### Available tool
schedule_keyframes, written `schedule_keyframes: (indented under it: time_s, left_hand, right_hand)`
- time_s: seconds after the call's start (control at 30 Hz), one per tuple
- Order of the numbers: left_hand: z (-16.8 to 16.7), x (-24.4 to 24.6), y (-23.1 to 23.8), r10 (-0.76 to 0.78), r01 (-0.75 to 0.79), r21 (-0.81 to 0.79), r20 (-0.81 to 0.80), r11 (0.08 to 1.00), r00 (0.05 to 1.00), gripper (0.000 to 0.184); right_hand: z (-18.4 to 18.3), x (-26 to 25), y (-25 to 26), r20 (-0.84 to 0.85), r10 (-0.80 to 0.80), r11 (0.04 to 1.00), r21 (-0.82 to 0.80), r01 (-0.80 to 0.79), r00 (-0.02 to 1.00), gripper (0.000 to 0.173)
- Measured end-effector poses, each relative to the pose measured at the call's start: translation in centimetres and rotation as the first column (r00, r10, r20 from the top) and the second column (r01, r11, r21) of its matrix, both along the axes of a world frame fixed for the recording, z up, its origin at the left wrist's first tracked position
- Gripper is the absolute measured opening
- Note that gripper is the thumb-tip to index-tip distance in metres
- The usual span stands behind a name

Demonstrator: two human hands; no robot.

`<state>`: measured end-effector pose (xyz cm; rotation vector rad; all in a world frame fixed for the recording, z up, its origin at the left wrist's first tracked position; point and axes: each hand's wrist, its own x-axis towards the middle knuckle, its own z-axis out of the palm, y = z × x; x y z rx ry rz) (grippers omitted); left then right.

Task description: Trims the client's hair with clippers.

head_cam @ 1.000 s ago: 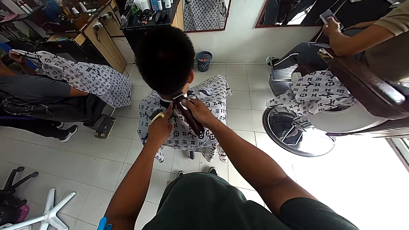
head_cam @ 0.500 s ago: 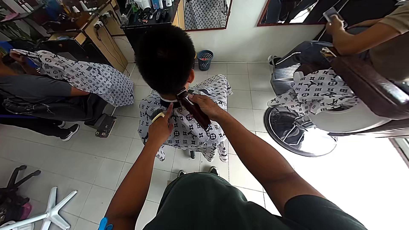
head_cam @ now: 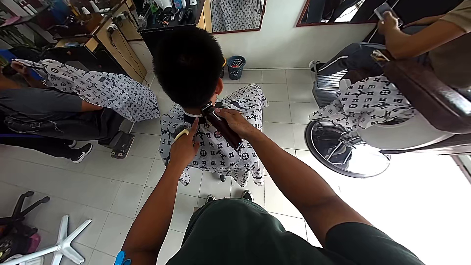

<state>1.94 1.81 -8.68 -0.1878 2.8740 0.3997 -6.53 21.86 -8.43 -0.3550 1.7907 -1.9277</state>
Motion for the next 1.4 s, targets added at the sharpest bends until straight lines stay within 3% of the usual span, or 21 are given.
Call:
schedule_keyframes:
  time_s: [0.1, 0.13, 0.2, 0.23, 0.33, 0.43, 0.47, 0.53, 0.6, 0.7, 0.8, 0.87, 0.9, 0.97, 1.0, 1.03, 1.07, 1.1, 1.2, 1.3, 1.4]
  left_hand:
    - [-0.6, 0.2, -0.3, -0.004, 0.006, 0.032, -0.068, 0.999, 0.998, 0.082]
    - [-1.4, 0.6, -0.6, -0.019, 0.036, 0.081, -0.204, 0.996, 0.979, 0.075]
    - [-3.2, 1.1, -1.1, -0.078, 0.21, 0.171, -0.567, 0.963, 0.82, 0.057]
    - [-2.8, 1.1, -0.8, -0.083, 0.296, 0.26, -0.608, 0.919, 0.79, 0.048]
    - [1.3, 0.2, 1.1, -0.131, 0.304, 0.768, -0.28, 0.563, 0.951, 0.026]
    - [1.8, -3.2, 4.3, -0.043, 0.437, 0.828, -0.452, 0.352, 0.891, 0.022]
    - [1.7, -4.7, 5.7, 0.045, 0.383, 0.872, -0.414, 0.304, 0.909, 0.025]
    - [1.5, -7.2, 8.4, 0.167, 0.117, 0.979, -0.145, 0.167, 0.975, 0.031]
    - [1.6, -8.2, 9.6, 0.128, 0.053, 0.978, -0.08, 0.203, 0.988, 0.034]
    - [3.1, -5.7, 6.1, -0.088, 0.357, 0.801, -0.361, 0.48, 0.928, 0.035]
    - [2.8, -2.5, -1.5, 0.055, 0.452, 0.674, -0.589, 0.584, 0.807, 0.028]
    - [1.9, -2.8, -6.7, 0.259, 0.512, 0.75, -0.639, 0.418, 0.724, 0.022]
    - [2.1, -3.2, -8.6, 0.306, 0.551, 0.801, -0.598, 0.231, 0.741, 0.021]
    - [3.4, -4.3, -10.4, 0.187, 0.541, 0.809, -0.508, -0.232, 0.841, 0.033]
    - [3.8, -5.0, -10.5, 0.062, 0.484, 0.79, -0.499, -0.376, 0.864, 0.039]
    - [3.8, -5.6, -10.3, -0.048, 0.424, 0.798, -0.488, -0.429, 0.871, 0.043]
    - [3.4, -6.0, -10.0, -0.116, 0.38, 0.832, -0.459, -0.403, 0.881, 0.045]
    - [2.8, -6.1, -9.9, -0.111, 0.35, 0.888, -0.397, -0.299, 0.911, 0.043]
    - [1.6, -5.0, -11.6, 0.05, 0.246, 0.958, -0.256, 0.148, 0.965, 0.019]
    - [-0.7, -3.1, -16.0, 0.132, 0.18, 0.942, -0.225, 0.284, 0.965, 0.022]
    - [-3.3, 0.2, -20.9, 0.072, 0.142, 0.916, -0.181, 0.375, 0.981, 0.02]
  right_hand:
    - [-1.3, 1.5, 0.3, -0.075, 0.004, 0.984, -0.175, -0.017, 0.997, 0.044]
    - [-2.0, 2.3, 1.0, -0.061, 0.001, 0.983, -0.184, -0.013, 0.998, 0.046]
    - [-3.5, 3.8, 2.9, 0.041, -0.03, 0.979, -0.199, 0.038, 0.999, 0.046]
    - [-4.4, 4.7, 3.7, 0.116, -0.076, 0.968, -0.23, 0.101, 0.99, 0.047]
    - [-6.6, 7.1, 5.4, 0.352, -0.207, 0.897, -0.304, 0.321, 0.913, 0.057]
    - [-7.3, 8.4, 6.9, 0.417, -0.208, 0.893, -0.287, 0.345, 0.885, 0.067]
    - [-7.6, 8.9, 7.3, 0.405, -0.185, 0.898, -0.302, 0.321, 0.896, 0.066]
    - [-8.4, 10.0, 7.9, 0.375, -0.176, 0.885, -0.344, 0.313, 0.91, 0.049]
    - [-9.0, 10.7, 8.4, 0.374, -0.205, 0.864, -0.366, 0.347, 0.905, 0.037]
    - [-9.6, 11.7, 8.7, 0.363, -0.26, 0.856, -0.343, 0.387, 0.895, 0.05]
    - [-8.9, 12.9, 7.9, 0.33, -0.332, 0.866, -0.265, 0.424, 0.884, 0.051]
    - [-8.4, 13.4, 6.5, 0.286, -0.375, 0.855, -0.26, 0.448, 0.882, 0.05]
    - [-8.2, 13.6, 5.4, 0.268, -0.399, 0.849, -0.254, 0.464, 0.877, 0.049]
    - [-7.2, 13.5, 2.7, 0.229, -0.458, 0.834, -0.223, 0.504, 0.859, 0.046]
    - [-6.8, 13.4, 1.1, 0.216, -0.486, 0.824, -0.21, 0.526, 0.847, 0.045]
    - [-6.3, 13.4, -0.6, 0.205, -0.51, 0.811, -0.207, 0.546, 0.835, 0.042]
    - [-5.9, 13.4, -2.2, 0.192, -0.532, 0.799, -0.208, 0.564, 0.825, 0.037]
    - [-5.6, 13.4, -3.8, 0.176, -0.547, 0.79, -0.213, 0.574, 0.818, 0.032]
    - [-4.4, 13.0, -8.1, 0.163, -0.581, 0.76, -0.241, 0.603, 0.797, 0.027]
    - [-2.1, 12.2, -11.7, 0.233, -0.664, 0.698, -0.149, 0.701, 0.711, 0.05]
    - [-1.1, 10.6, -14.4, 0.247, -0.716, 0.657, -0.078, 0.75, 0.653, 0.043]
